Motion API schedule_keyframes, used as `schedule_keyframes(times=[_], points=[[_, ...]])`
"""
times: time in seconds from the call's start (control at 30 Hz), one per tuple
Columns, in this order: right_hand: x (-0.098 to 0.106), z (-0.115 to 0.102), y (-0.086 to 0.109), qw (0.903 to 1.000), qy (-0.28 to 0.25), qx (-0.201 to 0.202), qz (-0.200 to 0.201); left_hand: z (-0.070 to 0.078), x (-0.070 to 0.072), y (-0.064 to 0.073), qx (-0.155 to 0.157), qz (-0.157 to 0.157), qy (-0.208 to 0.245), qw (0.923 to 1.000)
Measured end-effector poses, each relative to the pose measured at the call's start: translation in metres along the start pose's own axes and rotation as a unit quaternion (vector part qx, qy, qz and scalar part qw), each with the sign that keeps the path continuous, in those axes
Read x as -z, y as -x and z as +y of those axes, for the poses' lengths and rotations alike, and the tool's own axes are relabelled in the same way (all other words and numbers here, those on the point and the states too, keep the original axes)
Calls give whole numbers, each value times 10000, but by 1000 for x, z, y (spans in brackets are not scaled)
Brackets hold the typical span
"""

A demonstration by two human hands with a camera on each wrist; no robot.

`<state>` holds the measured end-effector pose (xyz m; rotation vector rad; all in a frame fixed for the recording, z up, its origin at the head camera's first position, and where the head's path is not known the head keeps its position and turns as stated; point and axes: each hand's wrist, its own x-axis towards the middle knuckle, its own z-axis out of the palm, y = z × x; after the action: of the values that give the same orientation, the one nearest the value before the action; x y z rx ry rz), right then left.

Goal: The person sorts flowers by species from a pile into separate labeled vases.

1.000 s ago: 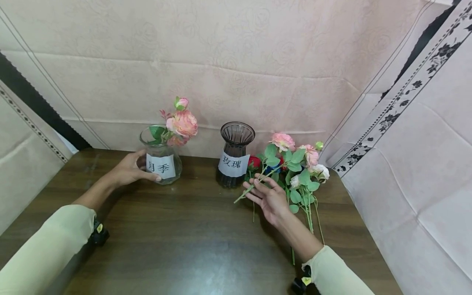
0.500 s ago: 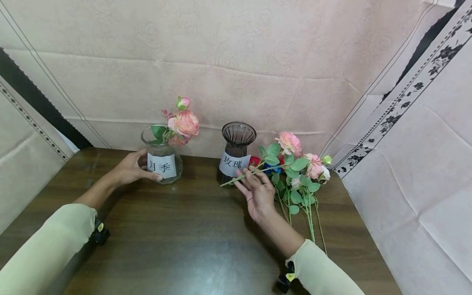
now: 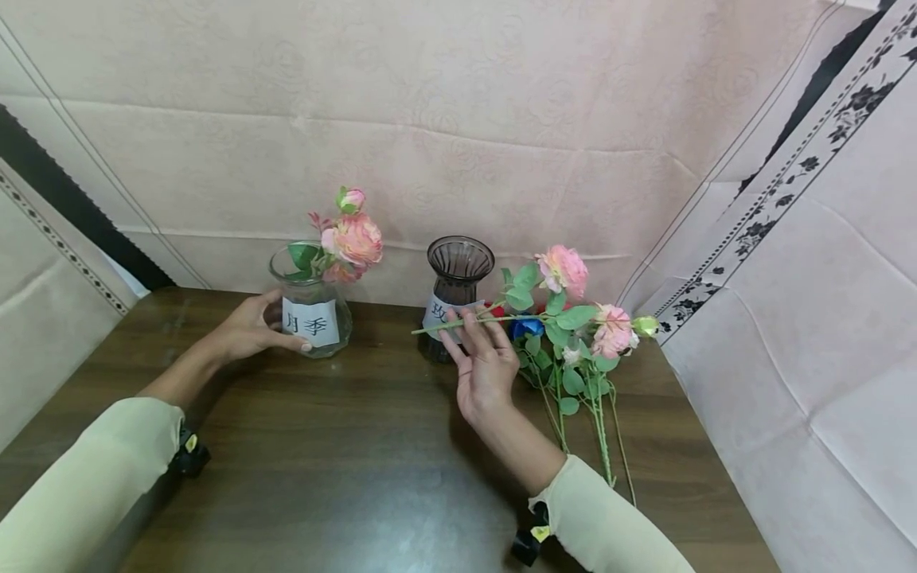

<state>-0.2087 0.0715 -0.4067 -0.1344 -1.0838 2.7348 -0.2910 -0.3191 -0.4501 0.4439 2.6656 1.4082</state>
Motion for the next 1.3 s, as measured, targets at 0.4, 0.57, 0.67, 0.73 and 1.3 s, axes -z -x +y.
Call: schedule_keyframes(times=[0.4, 0.57, 0.67, 0.73, 1.3], points=[[-29, 15, 9, 9995, -84, 137, -282, 0, 0, 1, 13, 3, 42, 10000], [-41, 23, 15, 9987, -29, 155, -489, 0, 1, 1, 17, -2, 24, 10000], [-48, 28, 18, 9982, -29, 138, -579, 0, 0, 1, 13, -2, 36, 10000], [-53, 32, 19, 9978, -10, 129, -644, 0, 0, 1, -3, -2, 40, 10000], [-96, 55, 6, 9955, 123, -22, -938, 1, -2, 1, -39, 1, 4, 10000]])
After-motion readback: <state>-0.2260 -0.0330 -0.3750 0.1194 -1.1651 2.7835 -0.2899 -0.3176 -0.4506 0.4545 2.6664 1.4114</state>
